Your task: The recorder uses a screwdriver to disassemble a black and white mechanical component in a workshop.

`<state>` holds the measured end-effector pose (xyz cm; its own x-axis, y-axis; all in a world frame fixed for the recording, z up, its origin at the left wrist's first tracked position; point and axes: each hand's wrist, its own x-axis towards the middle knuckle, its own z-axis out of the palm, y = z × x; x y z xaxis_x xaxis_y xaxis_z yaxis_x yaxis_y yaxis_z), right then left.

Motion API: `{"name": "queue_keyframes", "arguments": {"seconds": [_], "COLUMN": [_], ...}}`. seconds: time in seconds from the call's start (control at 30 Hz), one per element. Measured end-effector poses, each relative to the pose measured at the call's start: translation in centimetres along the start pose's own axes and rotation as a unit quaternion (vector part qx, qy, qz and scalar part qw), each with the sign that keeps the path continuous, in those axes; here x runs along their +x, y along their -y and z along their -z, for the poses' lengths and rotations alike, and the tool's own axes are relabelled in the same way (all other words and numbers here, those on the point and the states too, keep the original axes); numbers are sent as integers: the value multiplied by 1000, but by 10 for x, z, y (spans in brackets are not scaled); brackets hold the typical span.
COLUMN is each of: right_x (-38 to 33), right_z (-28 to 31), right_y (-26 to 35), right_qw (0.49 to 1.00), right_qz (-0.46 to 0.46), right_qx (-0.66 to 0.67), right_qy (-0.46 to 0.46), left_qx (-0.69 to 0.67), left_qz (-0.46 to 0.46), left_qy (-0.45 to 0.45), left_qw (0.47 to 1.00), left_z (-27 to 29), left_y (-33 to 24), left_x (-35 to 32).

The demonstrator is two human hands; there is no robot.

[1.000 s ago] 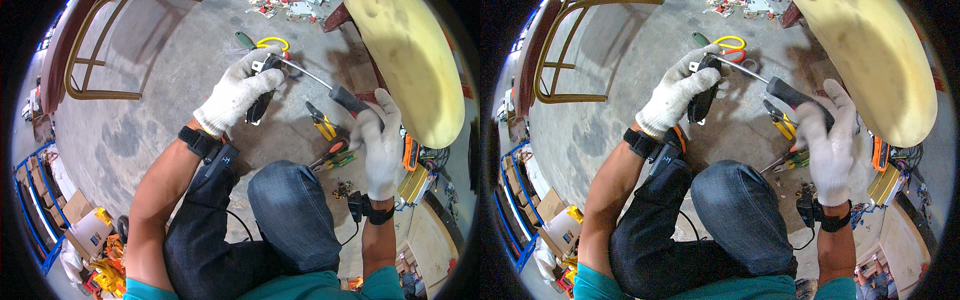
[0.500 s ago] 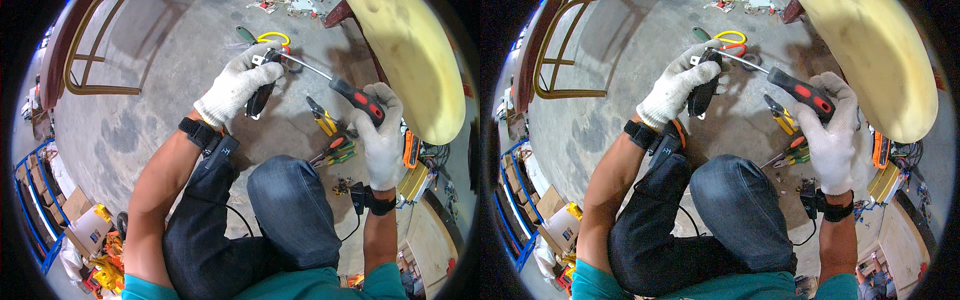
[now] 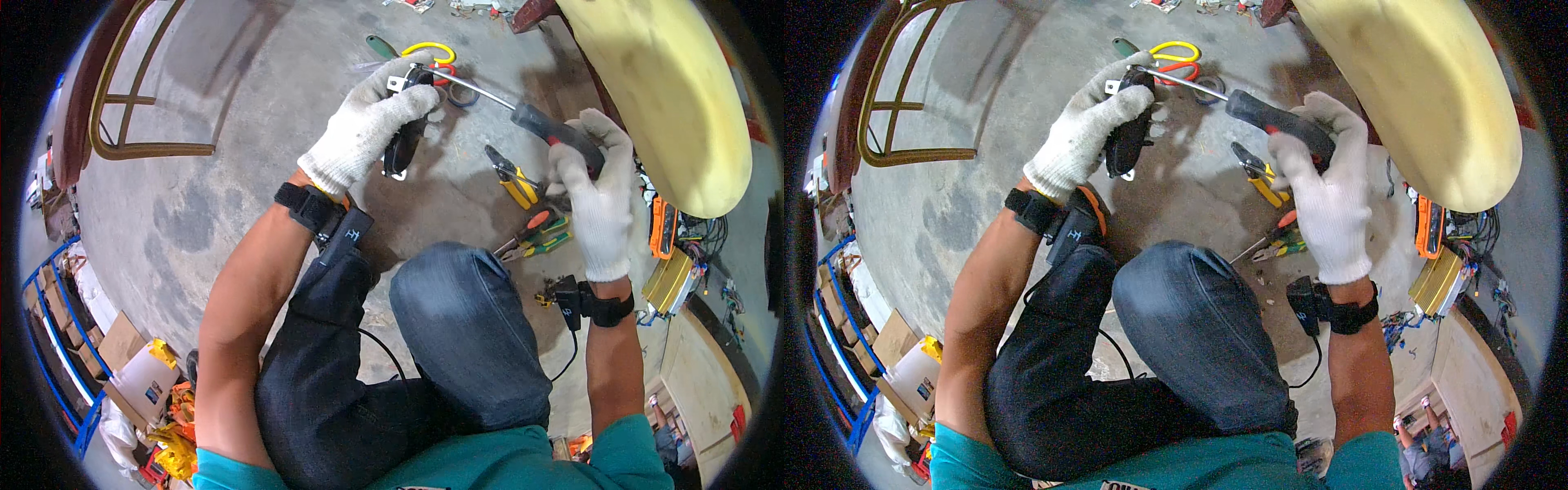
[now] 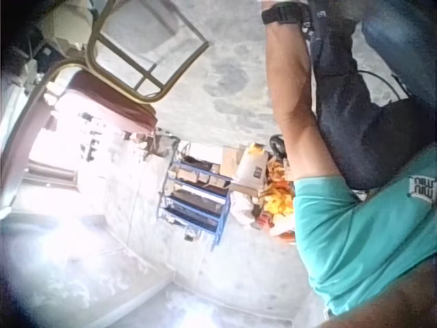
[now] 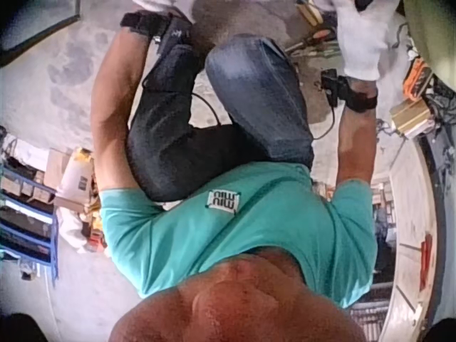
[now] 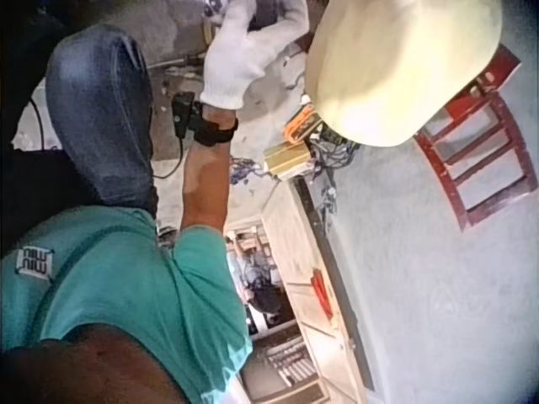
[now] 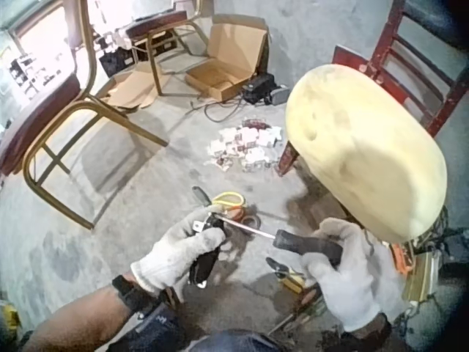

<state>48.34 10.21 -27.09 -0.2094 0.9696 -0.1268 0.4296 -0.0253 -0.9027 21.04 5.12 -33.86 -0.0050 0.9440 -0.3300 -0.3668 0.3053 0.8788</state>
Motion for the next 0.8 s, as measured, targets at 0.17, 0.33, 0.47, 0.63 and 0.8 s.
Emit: {"name": "queue_keyframes", "arguments": {"seconds": [0.17, 0.33, 0.47, 0.63, 0.8], "right_x": [10, 14, 5, 6, -1], "right_z": [-1, 7, 0, -2, -5], "right_y": [-4, -39, -12, -21, -36], "right_qw": [985, 996, 995, 978, 994], "right_qz": [-125, 80, -49, -129, -48], "right_qx": [101, -15, 78, 133, 68], "right_qy": [62, 38, 49, 94, 72], "left_qx": [-1, 66, 64, 85, 159], "left_qz": [-3, -10, -11, -4, 9], "left_qy": [0, -21, -27, -19, -23], "left_qw": [1000, 998, 998, 996, 987], "left_z": [7, 7, 7, 12, 9], "left_y": [0, 9, 5, 3, 0], "left_x": [-4, 3, 0, 0, -1]}}
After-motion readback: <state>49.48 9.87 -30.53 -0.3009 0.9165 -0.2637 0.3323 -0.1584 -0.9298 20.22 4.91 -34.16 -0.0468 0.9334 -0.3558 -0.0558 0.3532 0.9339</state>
